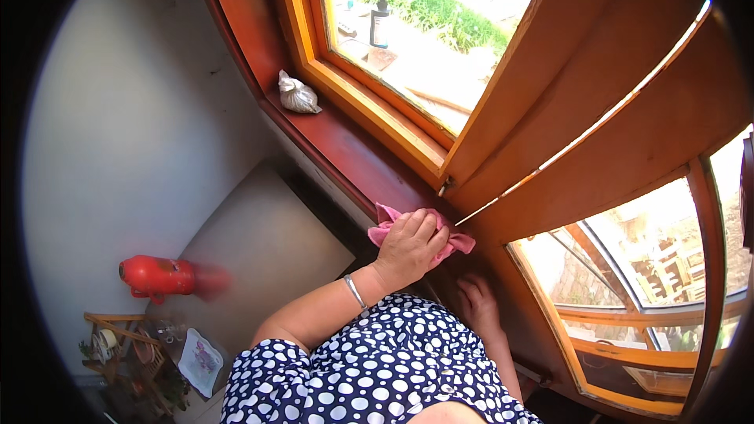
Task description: The person cleans a multi-pane wooden window using a pink cloth. They wipe the glass panes, the wooden frames, and the window sill, moving a small decorative shell aside to clean underneath it. The person also wipes the lower wall area near the window.
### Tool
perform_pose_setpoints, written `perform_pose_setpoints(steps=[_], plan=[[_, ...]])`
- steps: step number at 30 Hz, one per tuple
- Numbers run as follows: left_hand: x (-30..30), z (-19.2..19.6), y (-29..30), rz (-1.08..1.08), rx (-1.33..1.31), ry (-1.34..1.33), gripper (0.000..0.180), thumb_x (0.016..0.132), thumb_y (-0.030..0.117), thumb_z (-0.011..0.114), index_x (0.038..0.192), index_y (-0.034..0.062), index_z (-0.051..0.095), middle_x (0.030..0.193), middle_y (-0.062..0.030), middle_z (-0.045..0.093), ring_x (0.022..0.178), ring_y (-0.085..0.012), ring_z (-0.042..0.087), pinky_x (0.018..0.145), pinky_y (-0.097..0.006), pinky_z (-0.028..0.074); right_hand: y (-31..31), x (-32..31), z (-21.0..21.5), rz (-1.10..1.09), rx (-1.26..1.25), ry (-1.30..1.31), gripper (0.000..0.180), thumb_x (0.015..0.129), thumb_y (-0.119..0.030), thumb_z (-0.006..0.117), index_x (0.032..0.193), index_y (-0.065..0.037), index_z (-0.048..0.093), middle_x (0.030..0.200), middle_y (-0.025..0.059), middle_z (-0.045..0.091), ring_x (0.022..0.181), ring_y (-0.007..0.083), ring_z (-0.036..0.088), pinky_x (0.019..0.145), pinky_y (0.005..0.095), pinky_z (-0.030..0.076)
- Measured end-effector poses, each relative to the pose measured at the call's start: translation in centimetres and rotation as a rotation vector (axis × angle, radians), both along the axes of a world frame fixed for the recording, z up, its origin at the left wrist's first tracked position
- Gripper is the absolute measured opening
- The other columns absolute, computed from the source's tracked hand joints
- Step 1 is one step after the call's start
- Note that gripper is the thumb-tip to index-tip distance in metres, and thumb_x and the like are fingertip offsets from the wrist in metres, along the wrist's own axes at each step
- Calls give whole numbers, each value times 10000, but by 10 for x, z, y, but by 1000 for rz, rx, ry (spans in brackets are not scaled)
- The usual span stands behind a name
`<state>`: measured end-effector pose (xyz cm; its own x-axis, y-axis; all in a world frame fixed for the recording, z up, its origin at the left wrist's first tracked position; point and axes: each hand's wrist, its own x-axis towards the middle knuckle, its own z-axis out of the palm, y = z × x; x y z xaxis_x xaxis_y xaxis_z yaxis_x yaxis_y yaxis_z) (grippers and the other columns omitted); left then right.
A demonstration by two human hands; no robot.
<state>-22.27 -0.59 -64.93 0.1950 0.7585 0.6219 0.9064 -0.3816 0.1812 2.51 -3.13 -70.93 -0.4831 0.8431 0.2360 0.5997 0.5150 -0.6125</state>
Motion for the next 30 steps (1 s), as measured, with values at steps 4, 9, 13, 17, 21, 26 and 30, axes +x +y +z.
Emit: perform_pose_setpoints(steps=[4, 9, 13, 17, 21, 26, 30], plan=[[-28, -4, 2, 101, 43, -46, 360, 836, 290, 735, 1141, 111, 666, 1188, -146, 604, 1160, -335, 567, 973, -460, 444, 6, -8, 10, 35, 2, 18, 248, 864, -47, 707, 1107, -92, 694, 1188, 143, 643, 1056, 361, 647, 890, 425, 545], [-103, -15, 24, 341, 52, -58, 427, 830, 278, 754, 1227, 164, 646, 1257, -138, 561, 1200, -353, 524, 1026, -480, 422, 12, -21, 11, 72, 34, 35, 261, 858, -34, 713, 1112, -92, 689, 1169, 146, 646, 1041, 361, 647, 868, 427, 545], [-137, -9, 47, 363, 35, -50, 423, 839, 299, 749, 1214, 134, 645, 1208, -138, 562, 1148, -348, 532, 1004, -452, 442, 20, -45, 35, 128, 89, 69, 304, 852, -25, 718, 1146, -87, 672, 1150, 152, 647, 1021, 364, 646, 860, 428, 543], [-163, -10, 65, 390, 46, -31, 408, 854, 331, 736, 1197, 129, 647, 1174, -132, 562, 1122, -335, 535, 985, -450, 448, 31, -68, 55, 148, 145, 99, 418, 838, -20, 737, 1234, -72, 617, 1144, 160, 646, 1020, 372, 637, 873, 430, 533], [-197, -14, 83, 465, 32, -7, 389, 864, 349, 724, 1177, 132, 645, 1154, -129, 566, 1117, -333, 540, 972, -458, 454, 45, -91, 67, 157, 151, 130, 527, 816, -39, 772, 1301, -64, 567, 1125, 164, 643, 1012, 362, 629, 858, 426, 528], [-226, -10, 96, 495, -28, -26, 389, 877, 336, 720, 1188, 116, 642, 1171, -139, 579, 1120, -355, 551, 986, -461, 460, 53, -108, 88, 171, 101, -73, 557, 774, -111, 817, 1281, -77, 587, 1087, 134, 594, 977, 334, 597, 837, 415, 514], [-240, -11, 104, 498, -30, -8, 351, 865, 329, 726, 1139, 121, 656, 1133, -106, 587, 1110, -323, 558, 962, -445, 469, 59, -110, 88, 192, 86, -114, 541, 734, -124, 844, 1227, -83, 624, 1071, 113, 562, 969, 319, 574, 830, 403, 506]])
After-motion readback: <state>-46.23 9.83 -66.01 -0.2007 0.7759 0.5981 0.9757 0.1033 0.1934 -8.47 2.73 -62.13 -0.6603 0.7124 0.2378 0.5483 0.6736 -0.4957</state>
